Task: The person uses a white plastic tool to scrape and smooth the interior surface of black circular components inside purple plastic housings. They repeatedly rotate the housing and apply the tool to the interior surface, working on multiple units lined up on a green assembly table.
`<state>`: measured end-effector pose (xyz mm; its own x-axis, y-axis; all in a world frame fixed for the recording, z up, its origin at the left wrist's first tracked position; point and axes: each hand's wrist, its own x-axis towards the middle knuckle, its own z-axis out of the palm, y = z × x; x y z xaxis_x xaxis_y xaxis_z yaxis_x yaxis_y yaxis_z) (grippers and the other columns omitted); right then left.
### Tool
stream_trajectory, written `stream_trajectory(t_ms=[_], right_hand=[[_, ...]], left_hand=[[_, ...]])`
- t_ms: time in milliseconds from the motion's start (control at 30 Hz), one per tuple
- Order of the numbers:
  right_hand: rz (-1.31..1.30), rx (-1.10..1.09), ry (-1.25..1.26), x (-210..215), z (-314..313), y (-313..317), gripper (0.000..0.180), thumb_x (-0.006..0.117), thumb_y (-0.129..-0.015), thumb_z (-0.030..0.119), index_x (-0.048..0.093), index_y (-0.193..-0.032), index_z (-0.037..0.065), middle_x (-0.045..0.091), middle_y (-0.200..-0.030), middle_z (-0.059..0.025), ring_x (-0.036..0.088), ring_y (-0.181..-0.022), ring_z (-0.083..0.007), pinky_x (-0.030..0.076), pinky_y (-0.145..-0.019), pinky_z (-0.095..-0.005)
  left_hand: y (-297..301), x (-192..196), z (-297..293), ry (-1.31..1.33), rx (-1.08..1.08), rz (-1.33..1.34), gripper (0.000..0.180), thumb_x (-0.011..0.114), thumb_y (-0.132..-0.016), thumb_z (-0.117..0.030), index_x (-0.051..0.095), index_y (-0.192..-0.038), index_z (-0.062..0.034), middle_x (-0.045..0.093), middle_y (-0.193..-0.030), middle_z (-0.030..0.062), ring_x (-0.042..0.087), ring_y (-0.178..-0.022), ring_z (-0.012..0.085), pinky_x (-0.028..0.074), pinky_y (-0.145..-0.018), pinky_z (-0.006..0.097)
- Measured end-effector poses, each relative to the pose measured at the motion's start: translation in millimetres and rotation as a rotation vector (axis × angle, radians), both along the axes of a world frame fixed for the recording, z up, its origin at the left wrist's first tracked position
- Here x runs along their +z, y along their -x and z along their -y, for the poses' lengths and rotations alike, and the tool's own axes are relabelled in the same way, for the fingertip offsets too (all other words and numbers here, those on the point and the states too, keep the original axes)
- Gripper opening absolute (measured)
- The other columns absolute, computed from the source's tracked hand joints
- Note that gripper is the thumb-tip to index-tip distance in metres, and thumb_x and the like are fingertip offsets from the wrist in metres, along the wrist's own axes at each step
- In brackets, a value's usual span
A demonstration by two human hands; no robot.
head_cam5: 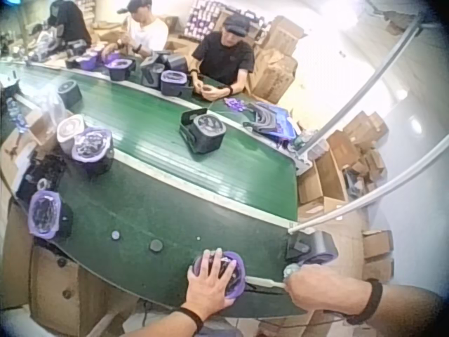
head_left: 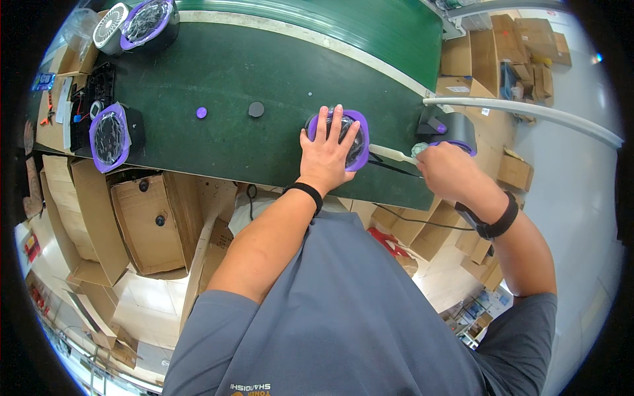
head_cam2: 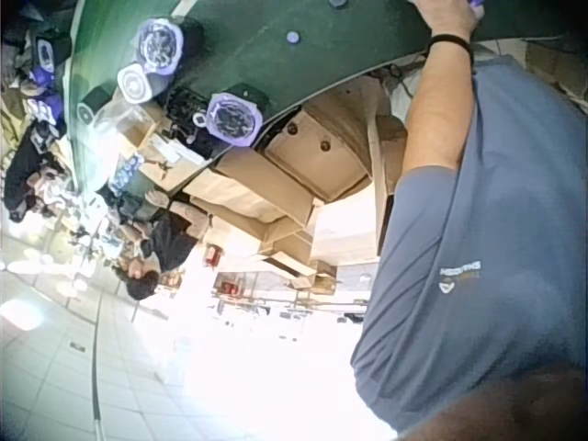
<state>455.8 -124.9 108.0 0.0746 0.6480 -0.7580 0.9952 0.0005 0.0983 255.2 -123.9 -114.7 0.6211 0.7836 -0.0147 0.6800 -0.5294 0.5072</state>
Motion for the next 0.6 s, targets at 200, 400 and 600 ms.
stream_trajectory(t_ms=[200, 400, 600], right_hand=[[0.015, 0.001, -0.002, 0.0, -0.4, 0.7, 0.025, 0.066, -0.098, 0.016, 0.079, -0.089, -0.004, 0.075, -0.09, -0.0304, 0.076, -0.089, -0.048, 0.062, -0.081, -0.0542], [0.023, -0.014, 0.019, 1.9, -2.6, 0.6, 0.024, 0.065, -0.098, 0.015, 0.079, -0.09, -0.004, 0.075, -0.091, -0.0306, 0.075, -0.089, -0.0484, 0.062, -0.081, -0.0549], [0.021, -0.007, 0.024, 1.5, -4.0, 1.2, 0.023, 0.065, -0.097, 0.013, 0.078, -0.089, -0.004, 0.075, -0.091, -0.0308, 0.075, -0.089, -0.0484, 0.062, -0.081, -0.0551]], left_hand=[[-0.1, -2.1, 0.3, -0.011, 0.004, 0.012, 0.114, 0.097, -0.062, -0.052, 0.048, -0.163, -0.0322, 0.025, -0.178, 0.0182, 0.02, -0.164, 0.0465, 0.046, -0.107, 0.075], [-0.3, -2.9, 0.4, -0.015, 0.007, 0.021, 0.114, 0.097, -0.061, -0.051, 0.049, -0.162, -0.0323, 0.026, -0.179, 0.0178, 0.021, -0.164, 0.0462, 0.046, -0.105, 0.075], [-0.2, -3.2, 0.4, -0.024, 0.013, 0.038, 0.115, 0.098, -0.06, -0.05, 0.05, -0.162, -0.0319, 0.027, -0.178, 0.0177, 0.022, -0.164, 0.046, 0.047, -0.104, 0.074]])
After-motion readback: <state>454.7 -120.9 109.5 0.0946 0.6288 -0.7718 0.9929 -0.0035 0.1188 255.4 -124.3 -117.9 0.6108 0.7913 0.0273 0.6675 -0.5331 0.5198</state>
